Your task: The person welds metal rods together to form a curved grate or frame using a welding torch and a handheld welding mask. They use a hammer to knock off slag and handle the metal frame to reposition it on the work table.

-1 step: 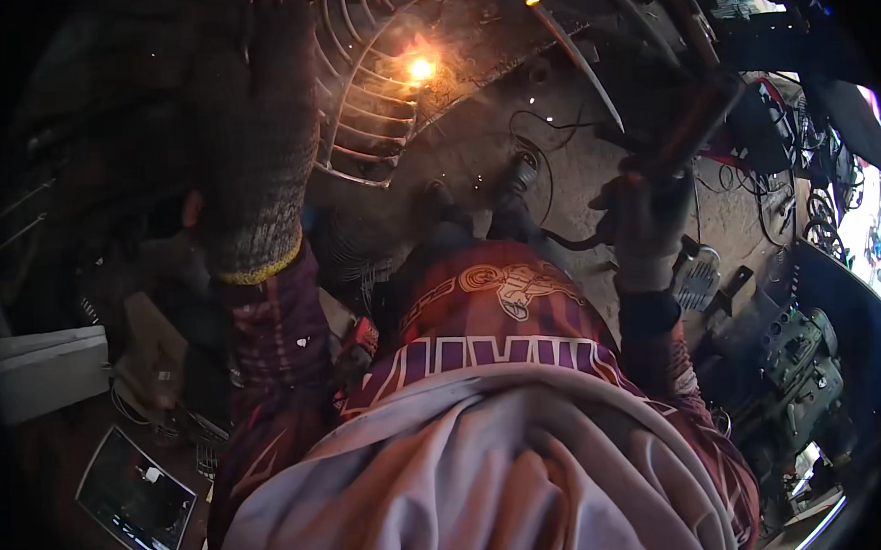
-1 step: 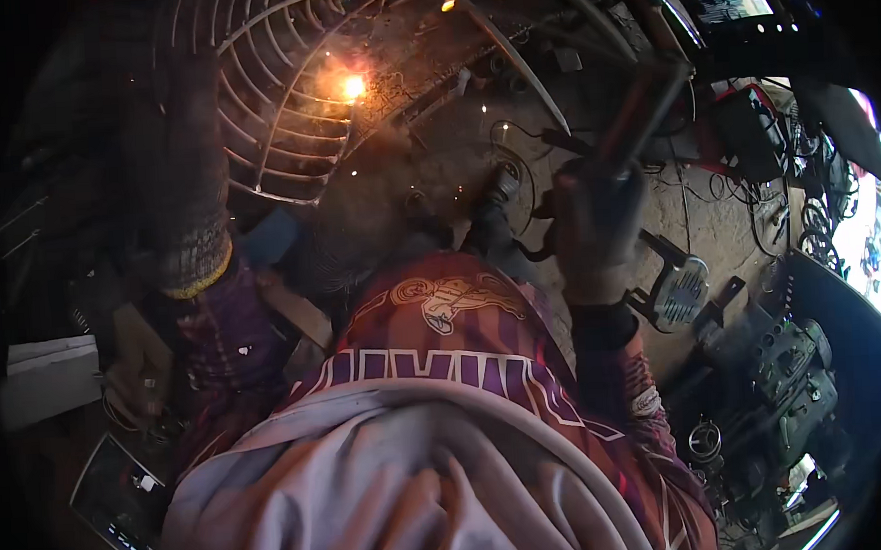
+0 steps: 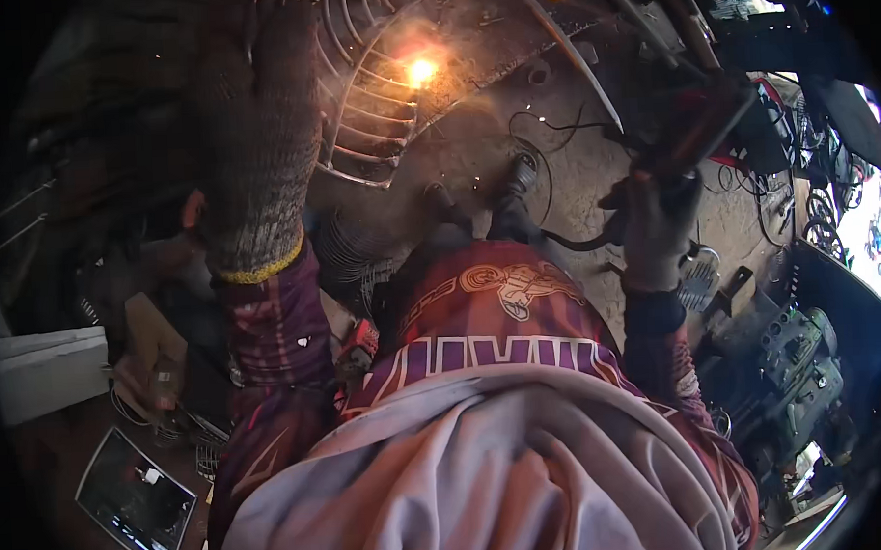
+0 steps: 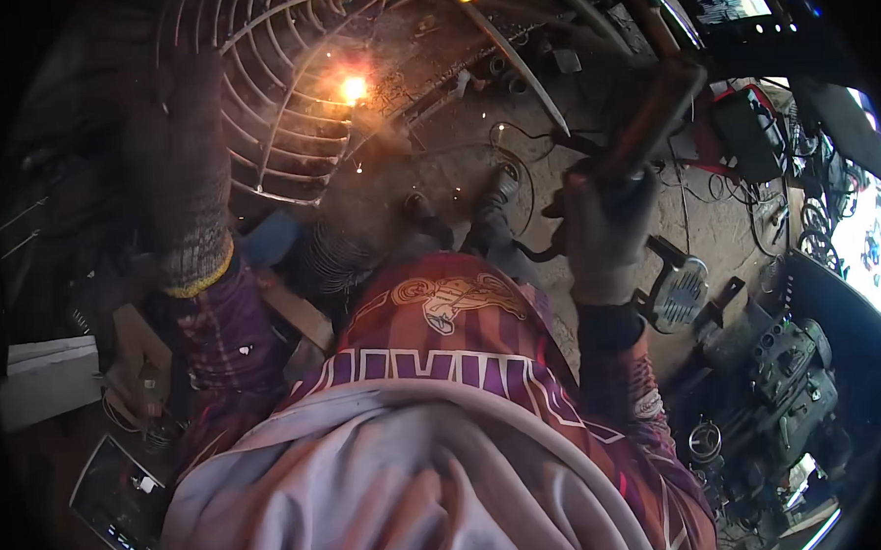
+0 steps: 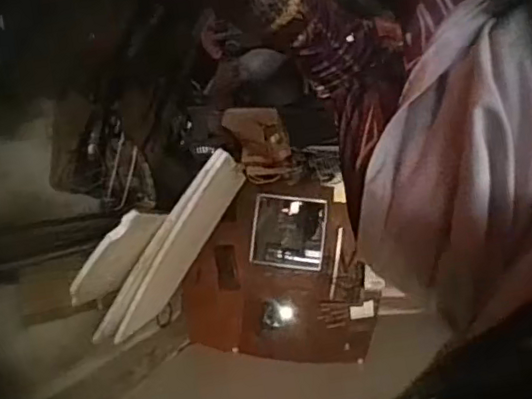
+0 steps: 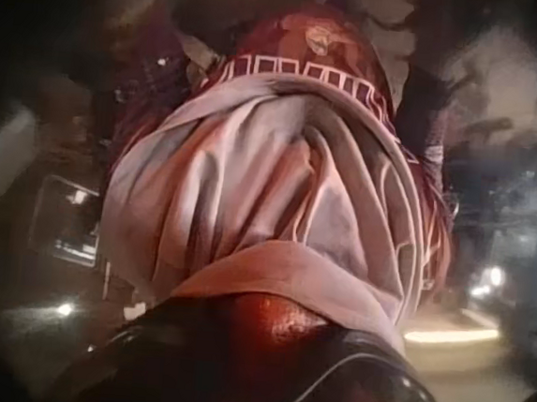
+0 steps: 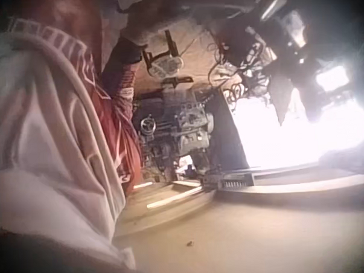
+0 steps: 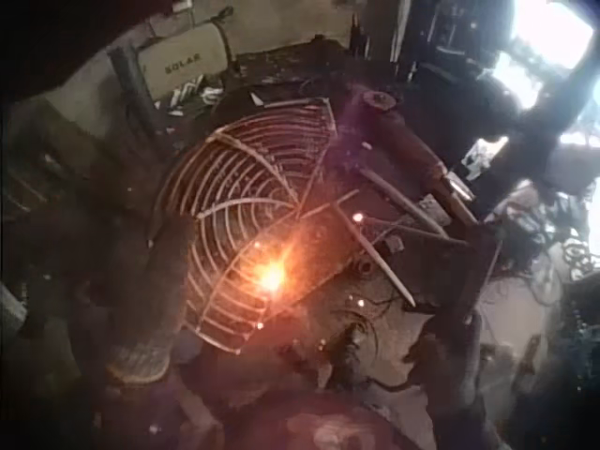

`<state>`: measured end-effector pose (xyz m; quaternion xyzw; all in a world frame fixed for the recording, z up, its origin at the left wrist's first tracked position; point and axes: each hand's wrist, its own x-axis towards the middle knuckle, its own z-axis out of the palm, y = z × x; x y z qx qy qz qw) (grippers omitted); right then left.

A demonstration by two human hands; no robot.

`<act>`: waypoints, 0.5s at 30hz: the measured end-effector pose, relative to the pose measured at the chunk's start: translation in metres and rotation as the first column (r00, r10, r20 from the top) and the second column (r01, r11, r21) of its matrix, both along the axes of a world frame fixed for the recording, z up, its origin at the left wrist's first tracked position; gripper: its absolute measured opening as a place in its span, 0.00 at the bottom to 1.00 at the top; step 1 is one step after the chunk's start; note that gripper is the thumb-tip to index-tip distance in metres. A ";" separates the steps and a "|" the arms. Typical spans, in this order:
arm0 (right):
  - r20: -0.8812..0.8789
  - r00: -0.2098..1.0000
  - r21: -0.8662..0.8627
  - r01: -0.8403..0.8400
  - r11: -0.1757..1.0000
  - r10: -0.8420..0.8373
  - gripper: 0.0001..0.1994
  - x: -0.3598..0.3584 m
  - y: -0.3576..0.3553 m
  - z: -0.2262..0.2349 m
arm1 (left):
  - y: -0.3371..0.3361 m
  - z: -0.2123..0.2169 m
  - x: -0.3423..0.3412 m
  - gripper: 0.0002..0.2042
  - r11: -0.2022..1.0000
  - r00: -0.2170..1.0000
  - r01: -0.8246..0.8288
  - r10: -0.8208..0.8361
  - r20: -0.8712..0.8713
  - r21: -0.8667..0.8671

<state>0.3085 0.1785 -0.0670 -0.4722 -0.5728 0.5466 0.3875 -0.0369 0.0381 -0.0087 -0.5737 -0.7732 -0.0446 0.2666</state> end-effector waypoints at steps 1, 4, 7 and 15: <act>-0.007 0.998 -0.001 0.061 0.998 -0.061 0.13 0.004 0.006 0.007 | -0.002 -0.001 -0.001 0.14 1.000 1.000 -0.008 0.008 0.004 -0.010; -0.014 0.992 0.023 0.127 0.992 -0.126 0.17 0.022 0.032 0.023 | -0.006 -0.004 -0.005 0.14 0.998 0.999 -0.038 0.039 0.025 -0.043; 0.000 0.992 0.193 0.122 0.974 -0.125 0.12 0.052 0.072 0.032 | 0.000 -0.010 -0.003 0.14 0.998 0.992 -0.054 0.052 0.117 0.015; -0.060 0.965 0.221 0.263 0.939 -0.256 0.11 0.157 0.182 0.056 | 0.031 0.023 0.031 0.19 0.919 0.509 -0.208 -0.190 0.840 0.334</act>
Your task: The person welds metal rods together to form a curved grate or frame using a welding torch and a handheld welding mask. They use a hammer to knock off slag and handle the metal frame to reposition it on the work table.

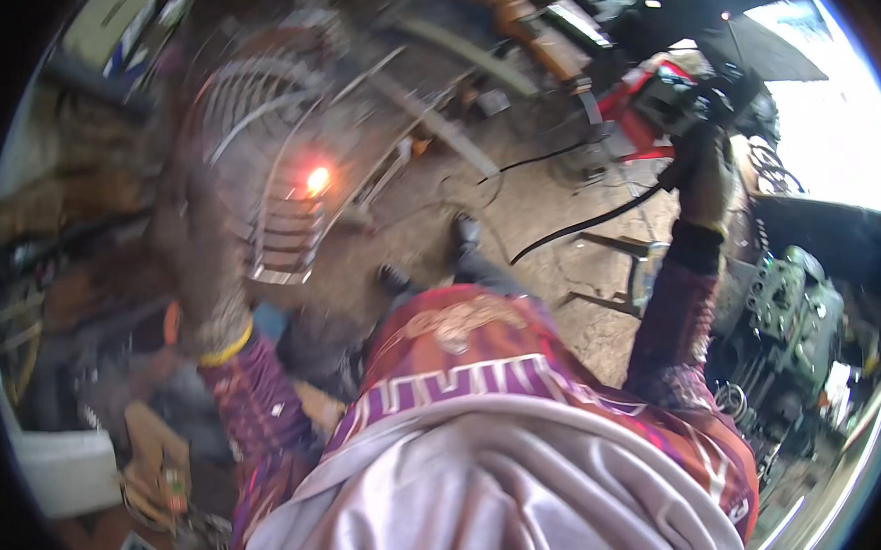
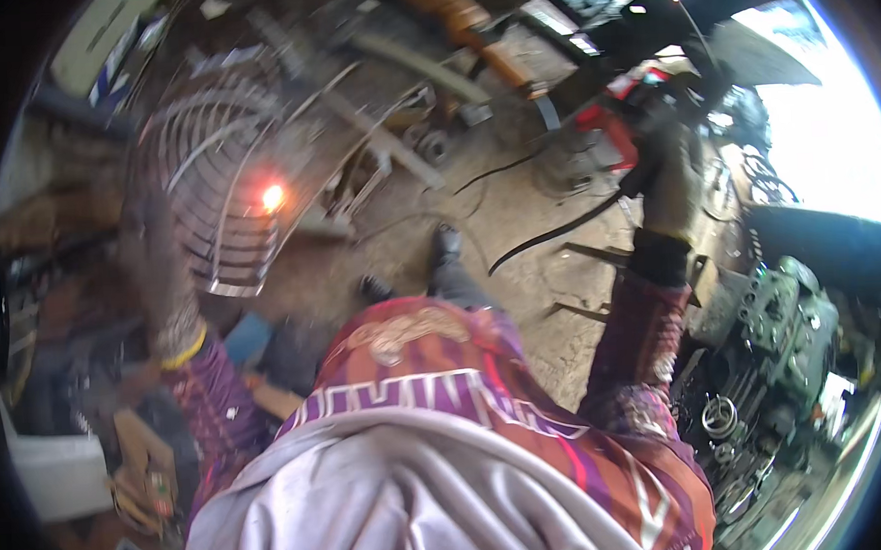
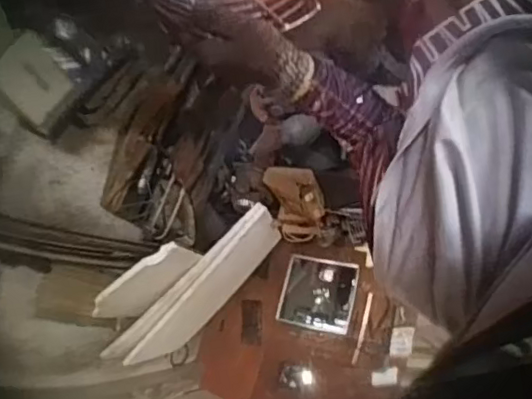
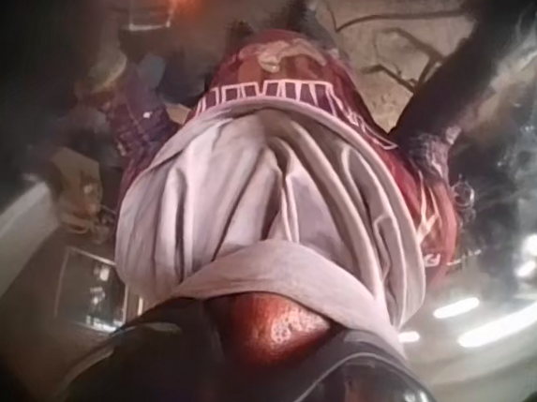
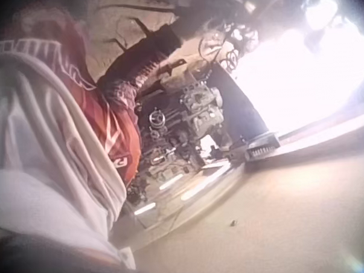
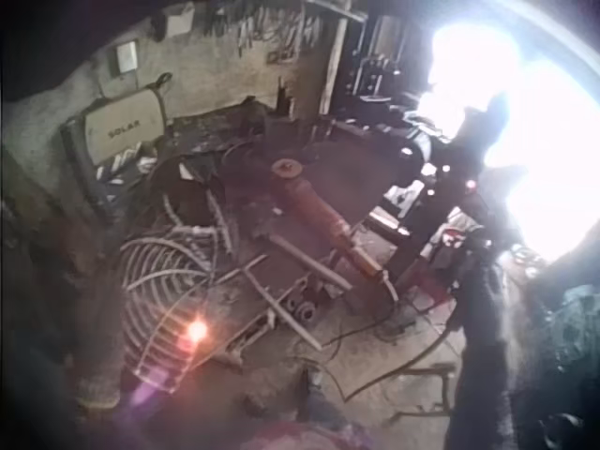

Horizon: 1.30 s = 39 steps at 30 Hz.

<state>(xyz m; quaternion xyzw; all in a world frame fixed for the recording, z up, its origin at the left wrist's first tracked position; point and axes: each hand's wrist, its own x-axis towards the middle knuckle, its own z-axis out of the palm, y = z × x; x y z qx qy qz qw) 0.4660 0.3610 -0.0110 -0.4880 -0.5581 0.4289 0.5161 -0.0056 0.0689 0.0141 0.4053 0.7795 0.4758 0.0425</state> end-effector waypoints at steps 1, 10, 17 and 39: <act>-0.003 0.999 0.046 0.050 0.998 -0.050 0.11 -0.001 0.017 0.014 | -0.001 0.008 0.005 0.20 0.998 0.997 0.037 -0.034 -0.064 0.043; -0.152 0.988 0.361 0.061 0.931 -0.006 0.18 0.027 0.253 0.051 | -0.020 -0.014 -0.023 0.26 0.971 0.940 -0.226 0.238 0.246 -0.077; 0.260 0.962 0.428 -0.037 0.903 -0.084 0.20 0.005 0.381 0.001 | -0.017 0.000 -0.014 0.29 0.907 0.778 -0.389 0.416 0.471 -0.159; 0.906 0.360 0.388 -0.502 0.773 -0.221 0.16 -0.035 0.492 -0.135 | -0.002 0.034 0.031 0.27 0.493 0.749 -0.599 0.066 -0.659 -0.631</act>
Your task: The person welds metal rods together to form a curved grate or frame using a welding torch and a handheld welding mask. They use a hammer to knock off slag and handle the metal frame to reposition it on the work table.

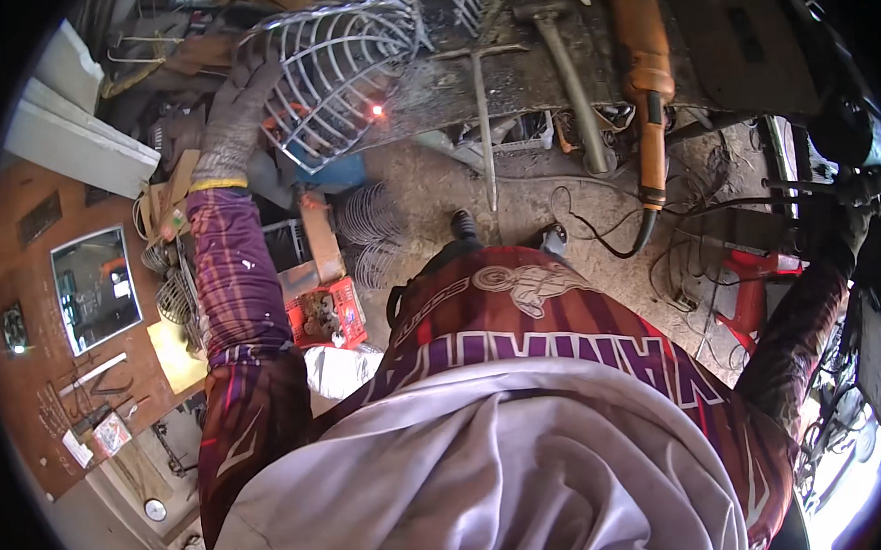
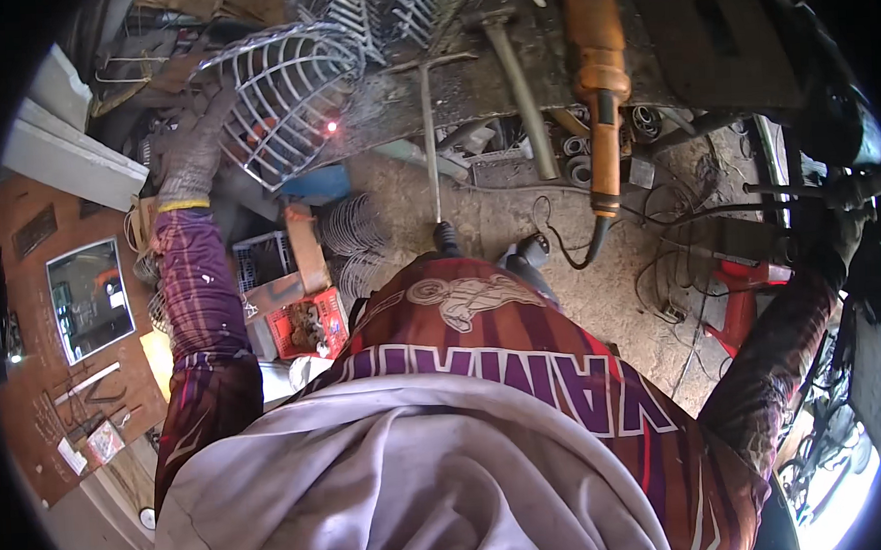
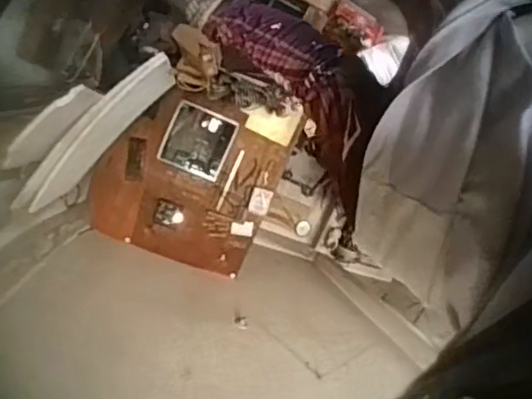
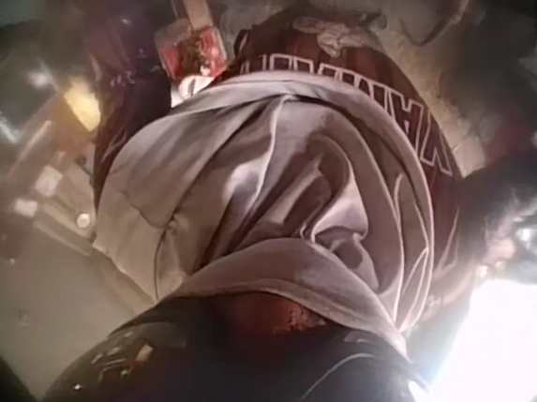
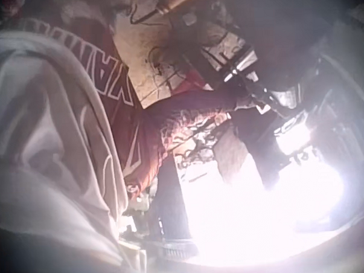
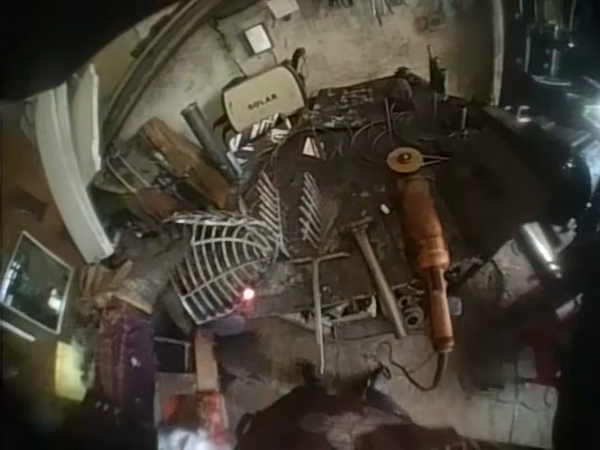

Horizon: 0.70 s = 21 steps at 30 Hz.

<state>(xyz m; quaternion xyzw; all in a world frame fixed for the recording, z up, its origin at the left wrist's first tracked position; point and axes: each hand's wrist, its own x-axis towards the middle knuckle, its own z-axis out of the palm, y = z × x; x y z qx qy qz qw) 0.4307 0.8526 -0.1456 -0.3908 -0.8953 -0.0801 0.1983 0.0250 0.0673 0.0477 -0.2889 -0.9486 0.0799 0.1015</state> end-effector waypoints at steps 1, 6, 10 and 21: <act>-0.014 1.000 -0.001 0.013 1.000 -0.013 0.16 0.005 -0.005 0.003 | 0.034 0.013 0.016 0.26 0.885 0.927 -0.314 0.207 0.313 0.344; -0.324 0.946 -0.062 -0.001 0.998 -0.019 0.16 0.013 -0.076 0.010 | 0.008 -0.016 -0.003 0.24 0.354 0.764 -0.569 -0.107 0.636 0.743; -0.671 0.741 -0.102 -0.104 0.989 0.009 0.16 0.008 -0.233 0.049 | -0.002 -0.029 -0.021 0.26 0.461 0.812 -0.414 -0.204 0.547 0.785; -0.294 0.955 -0.953 -0.290 0.089 -0.038 0.25 -0.187 -0.555 0.064 | -0.005 -0.041 -0.028 0.20 0.406 0.751 0.069 -0.622 0.220 0.911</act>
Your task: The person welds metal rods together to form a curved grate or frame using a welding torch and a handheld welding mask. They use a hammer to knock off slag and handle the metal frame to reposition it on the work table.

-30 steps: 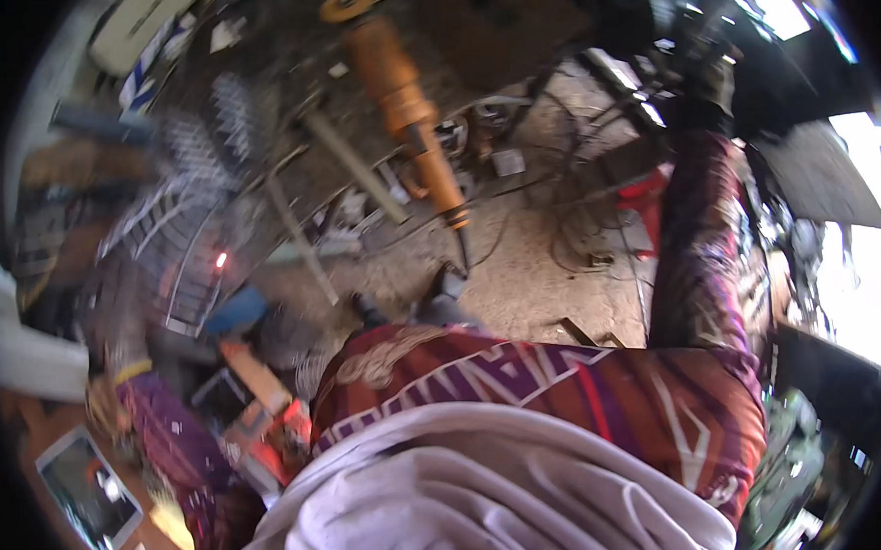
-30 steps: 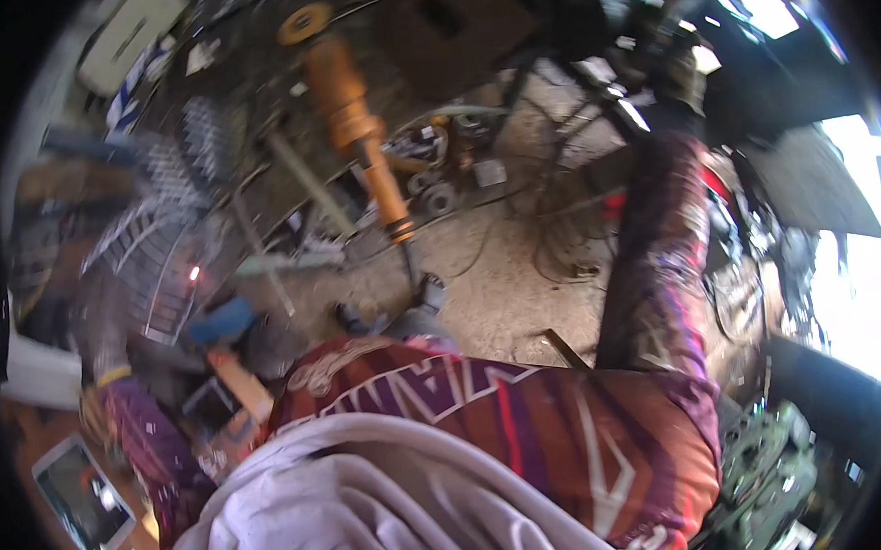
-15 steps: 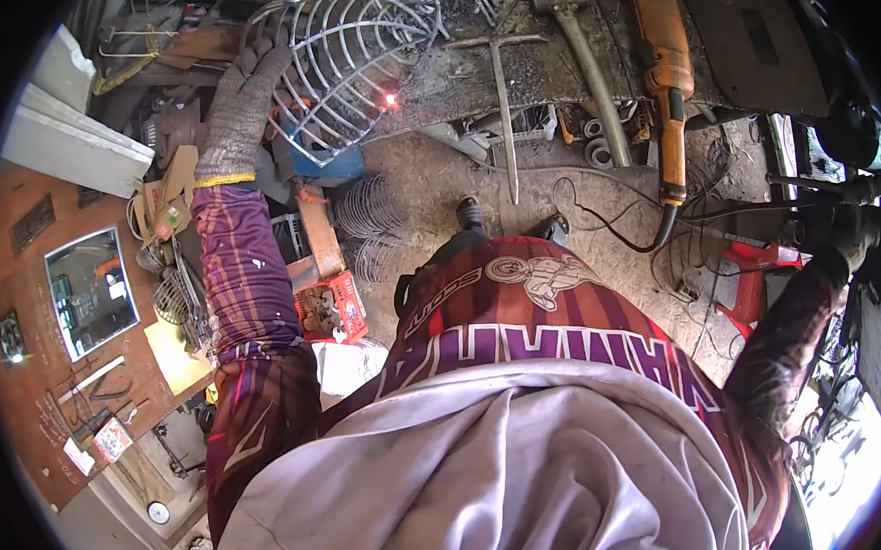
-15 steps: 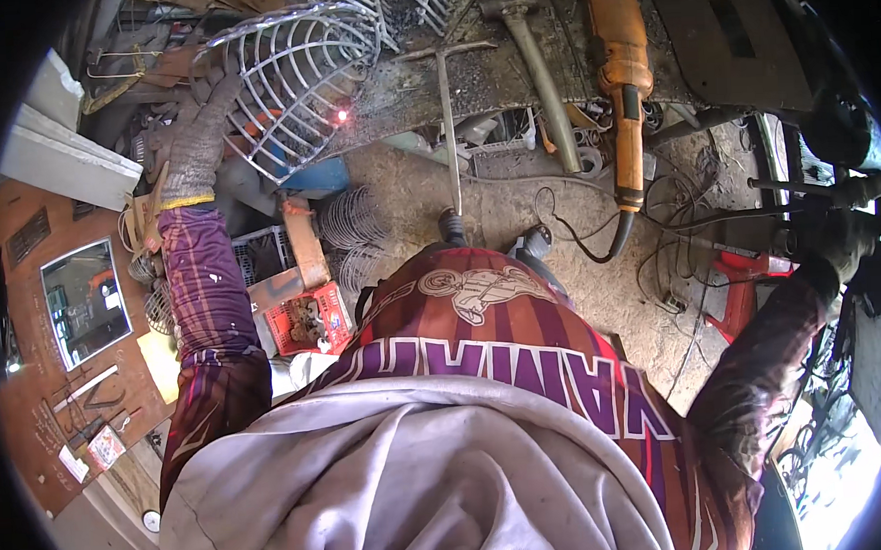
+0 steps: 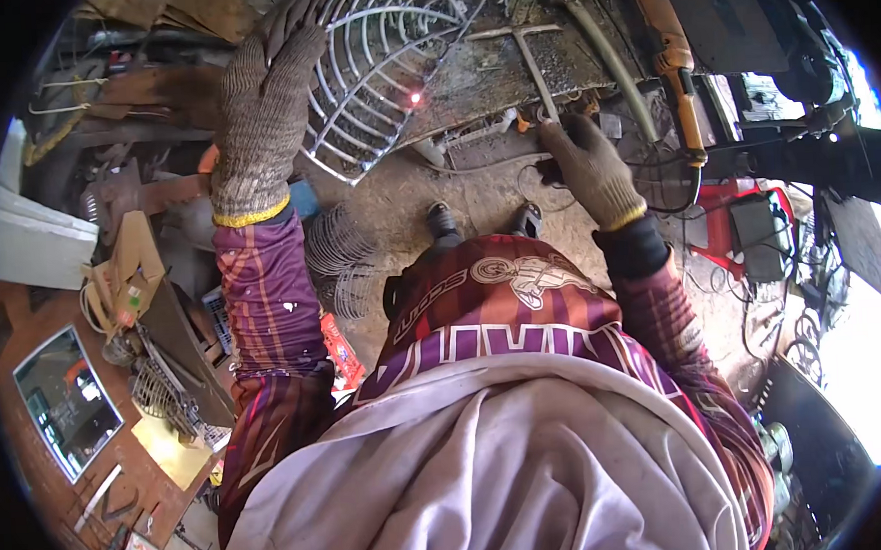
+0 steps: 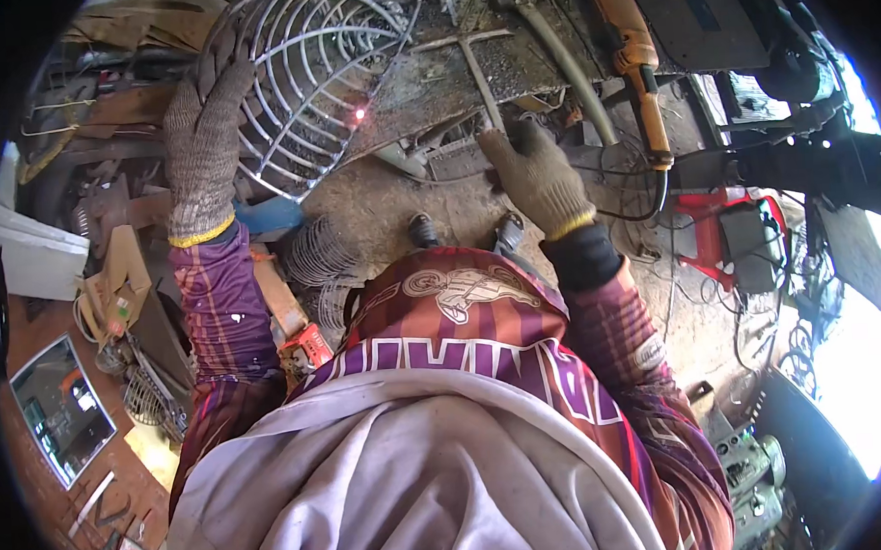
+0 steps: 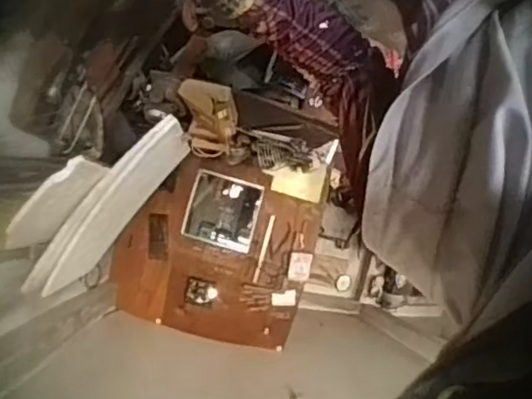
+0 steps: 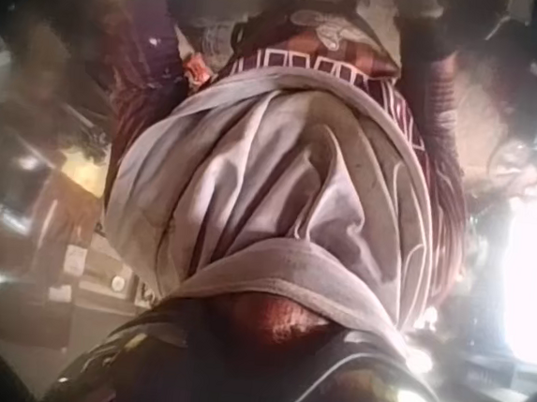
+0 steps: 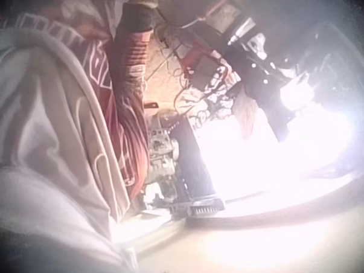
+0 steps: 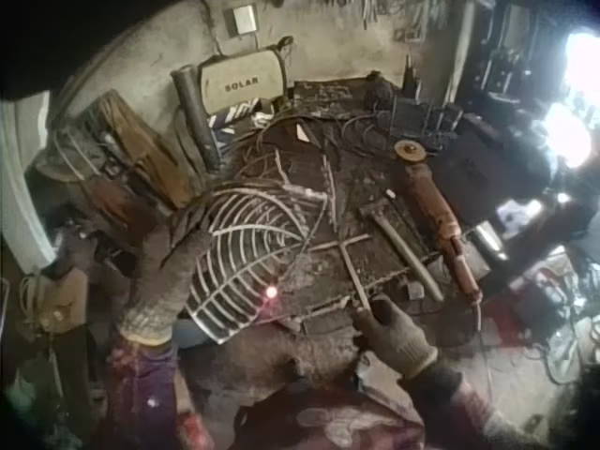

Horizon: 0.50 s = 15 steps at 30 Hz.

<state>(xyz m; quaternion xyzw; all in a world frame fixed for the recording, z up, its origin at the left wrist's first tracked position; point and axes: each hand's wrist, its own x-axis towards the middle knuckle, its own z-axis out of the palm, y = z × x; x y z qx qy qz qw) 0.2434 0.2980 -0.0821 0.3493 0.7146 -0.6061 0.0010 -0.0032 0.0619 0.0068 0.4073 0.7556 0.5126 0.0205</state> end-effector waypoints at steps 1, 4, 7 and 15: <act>0.039 0.999 -0.081 0.006 0.997 -0.003 0.23 -0.008 -0.007 -0.001 | -0.012 -0.011 -0.009 0.17 0.998 0.999 -0.036 0.036 0.000 -0.044; 0.012 1.000 -0.227 0.003 0.974 -0.001 0.21 -0.020 -0.017 -0.003 | -0.023 -0.024 -0.016 0.17 0.985 0.931 -0.071 0.008 -0.366 -0.160; -0.088 0.983 -0.394 0.111 0.912 -0.158 0.23 -0.018 -0.027 -0.008 | -0.015 -0.011 0.000 0.20 0.998 0.902 -0.002 -0.028 -0.431 -0.070; -0.251 0.956 0.205 0.206 0.957 -0.152 0.21 0.043 -0.105 -0.015 | -0.018 -0.015 0.005 0.25 0.965 0.505 -0.178 -0.076 -0.860 -0.190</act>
